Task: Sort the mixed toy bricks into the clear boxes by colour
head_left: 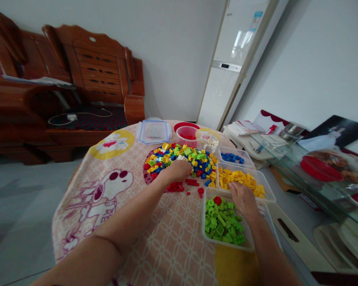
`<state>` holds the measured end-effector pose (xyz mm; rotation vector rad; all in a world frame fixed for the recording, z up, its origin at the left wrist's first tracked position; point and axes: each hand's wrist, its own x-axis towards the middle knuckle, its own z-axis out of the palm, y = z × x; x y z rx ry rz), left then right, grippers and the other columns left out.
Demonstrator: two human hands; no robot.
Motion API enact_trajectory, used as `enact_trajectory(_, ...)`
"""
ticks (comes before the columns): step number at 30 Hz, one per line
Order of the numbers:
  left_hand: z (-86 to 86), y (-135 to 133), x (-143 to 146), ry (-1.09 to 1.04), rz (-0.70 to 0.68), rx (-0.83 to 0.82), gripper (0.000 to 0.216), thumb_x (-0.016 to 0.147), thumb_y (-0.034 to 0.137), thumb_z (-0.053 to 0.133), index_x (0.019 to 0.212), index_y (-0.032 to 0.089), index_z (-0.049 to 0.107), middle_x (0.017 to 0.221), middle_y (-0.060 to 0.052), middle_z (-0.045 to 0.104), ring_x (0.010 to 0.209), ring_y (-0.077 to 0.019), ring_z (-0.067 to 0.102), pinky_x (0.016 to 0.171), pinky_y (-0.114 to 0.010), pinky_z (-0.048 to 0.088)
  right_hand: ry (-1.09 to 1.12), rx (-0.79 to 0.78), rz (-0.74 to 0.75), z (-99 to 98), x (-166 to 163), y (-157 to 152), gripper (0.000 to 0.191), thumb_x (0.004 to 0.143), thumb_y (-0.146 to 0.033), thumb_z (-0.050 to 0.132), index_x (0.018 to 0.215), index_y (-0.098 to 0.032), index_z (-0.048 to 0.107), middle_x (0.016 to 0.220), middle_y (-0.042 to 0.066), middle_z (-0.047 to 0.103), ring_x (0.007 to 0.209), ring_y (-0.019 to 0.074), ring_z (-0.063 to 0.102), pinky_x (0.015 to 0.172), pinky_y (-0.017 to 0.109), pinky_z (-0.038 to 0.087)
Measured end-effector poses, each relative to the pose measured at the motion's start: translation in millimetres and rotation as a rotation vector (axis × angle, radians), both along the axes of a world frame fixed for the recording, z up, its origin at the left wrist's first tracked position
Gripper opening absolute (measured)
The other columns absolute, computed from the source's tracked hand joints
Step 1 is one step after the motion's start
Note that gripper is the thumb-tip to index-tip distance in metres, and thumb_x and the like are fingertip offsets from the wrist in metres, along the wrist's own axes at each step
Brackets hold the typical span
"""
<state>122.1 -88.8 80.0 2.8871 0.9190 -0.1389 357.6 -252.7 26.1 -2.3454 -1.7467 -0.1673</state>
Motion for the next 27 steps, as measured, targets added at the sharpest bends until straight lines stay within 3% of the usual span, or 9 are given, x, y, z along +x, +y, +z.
enact_trajectory(12,-5.2,2.1,-0.4,-0.034,-0.032,-0.021,0.027,0.071,0.004,0.059,0.088,0.019,0.074,0.094,-0.010,0.074,0.091,-0.0246,0.068,0.075,-0.029,0.050,-0.024,0.015,0.020,-2.0,1.1,0.3,0.036,0.101,-0.027,0.037,0.076,-0.019,0.063,0.077,0.008,0.069,0.070,0.0167,0.060,0.065,0.028,0.032)
enact_trajectory(17,-4.3,9.1,0.8,-0.154,-0.078,-0.049,0.026,0.071,0.005,0.060,0.088,0.018,0.075,0.093,-0.006,0.075,0.090,-0.0217,0.068,0.076,-0.027,0.049,-0.038,0.028,0.016,-3.9,2.1,0.6,0.037,0.101,-0.029,0.037,0.077,-0.019,0.063,0.075,0.008,0.069,0.070,0.0169,0.061,0.064,0.028,0.031)
enact_trajectory(24,7.1,-17.6,18.0,-0.446,-0.308,-0.514,0.024,0.077,0.011,0.065,0.100,0.015,0.071,0.082,0.000,0.073,0.074,-0.0113,0.067,0.067,-0.017,0.047,-0.023,0.013,0.020,-1.1,0.6,0.4,0.037,0.101,-0.029,0.036,0.078,-0.019,0.064,0.076,0.008,0.069,0.071,0.0173,0.062,0.065,0.028,0.032)
enact_trajectory(27,4.8,-36.8,28.7,-0.474,-0.417,-0.585,0.023,0.080,0.012,0.066,0.101,0.015,0.071,0.085,0.000,0.073,0.076,-0.0104,0.066,0.068,-0.017,0.047,-0.019,0.009,0.001,-0.4,-0.4,0.5,0.037,0.101,-0.028,0.036,0.079,-0.018,0.065,0.078,0.008,0.070,0.071,0.0173,0.062,0.065,0.028,0.032)
